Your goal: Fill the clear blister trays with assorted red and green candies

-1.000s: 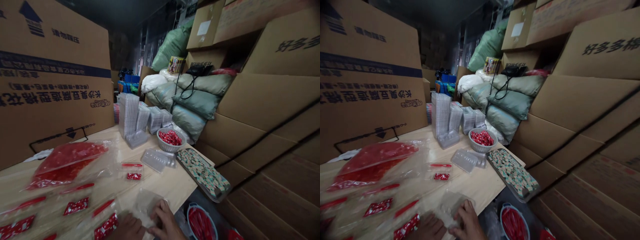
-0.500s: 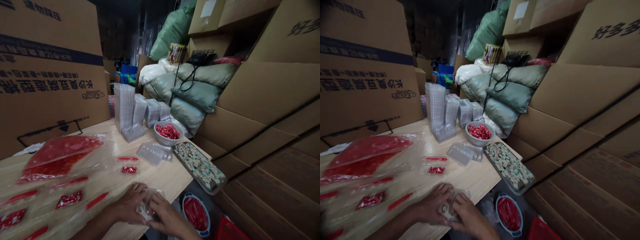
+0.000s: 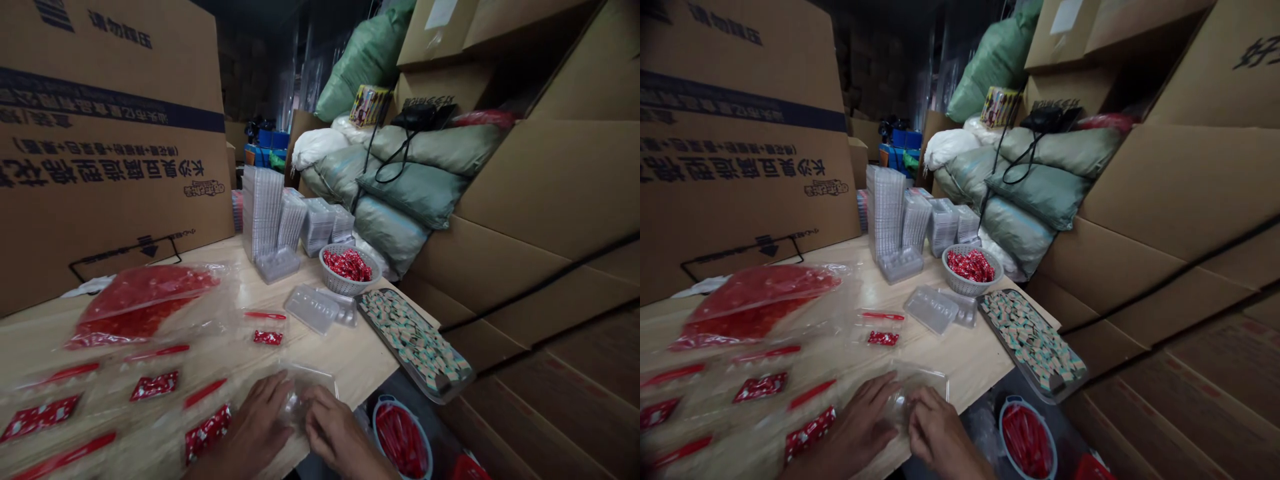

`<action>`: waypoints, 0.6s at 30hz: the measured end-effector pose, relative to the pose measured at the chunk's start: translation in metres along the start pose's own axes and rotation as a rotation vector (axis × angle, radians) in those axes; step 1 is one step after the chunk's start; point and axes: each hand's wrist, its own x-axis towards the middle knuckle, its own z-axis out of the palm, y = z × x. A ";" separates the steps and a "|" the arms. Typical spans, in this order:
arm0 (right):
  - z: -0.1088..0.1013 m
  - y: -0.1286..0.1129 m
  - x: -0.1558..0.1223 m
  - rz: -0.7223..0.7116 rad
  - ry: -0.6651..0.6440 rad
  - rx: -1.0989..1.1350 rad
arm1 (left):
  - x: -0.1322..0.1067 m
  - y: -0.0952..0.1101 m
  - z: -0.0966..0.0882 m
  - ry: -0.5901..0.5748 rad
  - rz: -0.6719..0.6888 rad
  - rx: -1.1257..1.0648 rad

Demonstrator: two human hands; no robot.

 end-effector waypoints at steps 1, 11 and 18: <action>-0.004 0.000 0.001 -0.003 0.031 0.041 | 0.000 0.001 0.001 0.098 -0.018 -0.033; 0.002 -0.029 0.009 -0.133 0.368 0.250 | 0.012 0.047 0.014 0.425 -0.271 -1.270; 0.075 -0.069 0.035 -0.022 0.744 0.441 | -0.008 0.060 -0.017 0.298 -0.413 -1.903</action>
